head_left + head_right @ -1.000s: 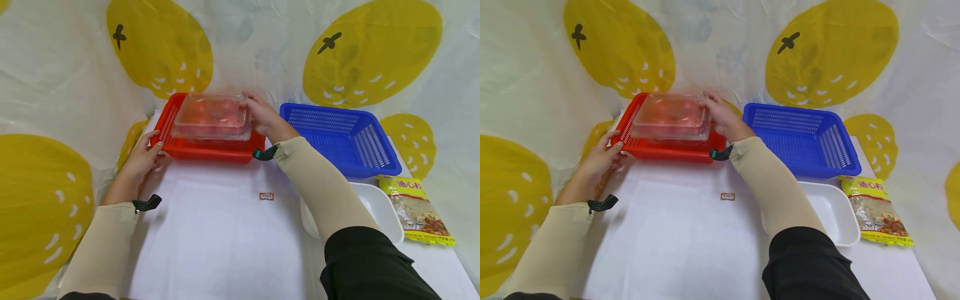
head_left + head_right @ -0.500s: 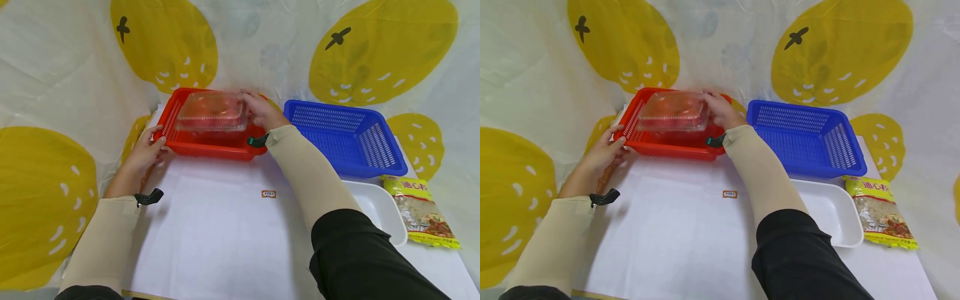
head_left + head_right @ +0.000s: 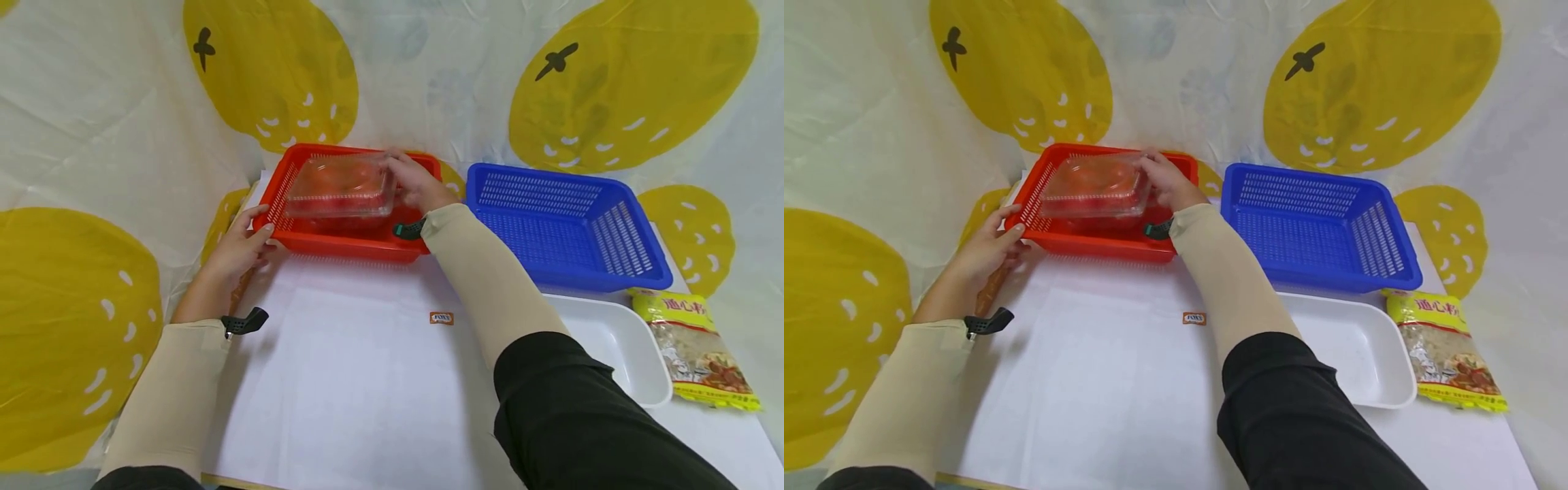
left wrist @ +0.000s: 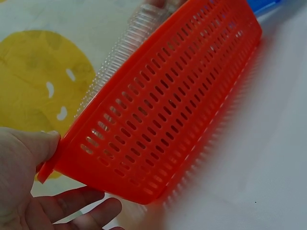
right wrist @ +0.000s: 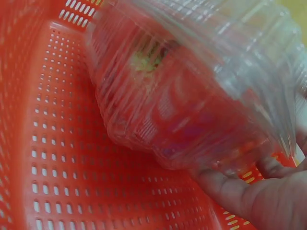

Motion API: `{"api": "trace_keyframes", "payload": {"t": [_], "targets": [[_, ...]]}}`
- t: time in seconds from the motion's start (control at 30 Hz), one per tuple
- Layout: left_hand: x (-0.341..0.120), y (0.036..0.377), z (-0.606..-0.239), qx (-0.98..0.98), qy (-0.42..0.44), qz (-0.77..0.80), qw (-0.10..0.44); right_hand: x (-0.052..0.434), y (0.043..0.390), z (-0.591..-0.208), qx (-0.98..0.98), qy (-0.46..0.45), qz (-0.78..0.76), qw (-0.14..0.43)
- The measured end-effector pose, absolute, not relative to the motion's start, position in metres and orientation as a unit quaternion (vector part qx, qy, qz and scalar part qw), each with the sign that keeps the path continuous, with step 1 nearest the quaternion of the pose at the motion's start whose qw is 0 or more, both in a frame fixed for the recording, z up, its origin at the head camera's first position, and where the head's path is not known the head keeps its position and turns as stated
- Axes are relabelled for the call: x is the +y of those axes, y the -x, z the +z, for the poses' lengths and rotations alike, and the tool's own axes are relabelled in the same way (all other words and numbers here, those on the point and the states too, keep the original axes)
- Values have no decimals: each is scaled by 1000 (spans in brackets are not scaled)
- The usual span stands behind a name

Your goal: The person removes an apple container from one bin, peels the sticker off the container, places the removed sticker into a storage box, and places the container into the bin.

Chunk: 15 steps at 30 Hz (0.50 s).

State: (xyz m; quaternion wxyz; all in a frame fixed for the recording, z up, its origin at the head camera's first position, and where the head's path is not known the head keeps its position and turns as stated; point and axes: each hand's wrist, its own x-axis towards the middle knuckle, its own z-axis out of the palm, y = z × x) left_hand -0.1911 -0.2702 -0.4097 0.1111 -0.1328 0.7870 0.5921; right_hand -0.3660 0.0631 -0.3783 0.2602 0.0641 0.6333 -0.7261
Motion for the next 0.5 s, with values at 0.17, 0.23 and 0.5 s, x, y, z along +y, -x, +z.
{"api": "trace_keyframes", "payload": {"t": [0.17, 0.23, 0.5], "targets": [[-269, 191, -409, 790, 138, 587, 111, 59, 366, -379, 641, -47, -717, 270], [-269, 191, -410, 789, 143, 587, 113, 59, 365, -376, 646, -37, -711, 275], [-271, 194, -408, 797, 137, 579, 106, 58, 356, -361, 701, -27, -656, 278]]}}
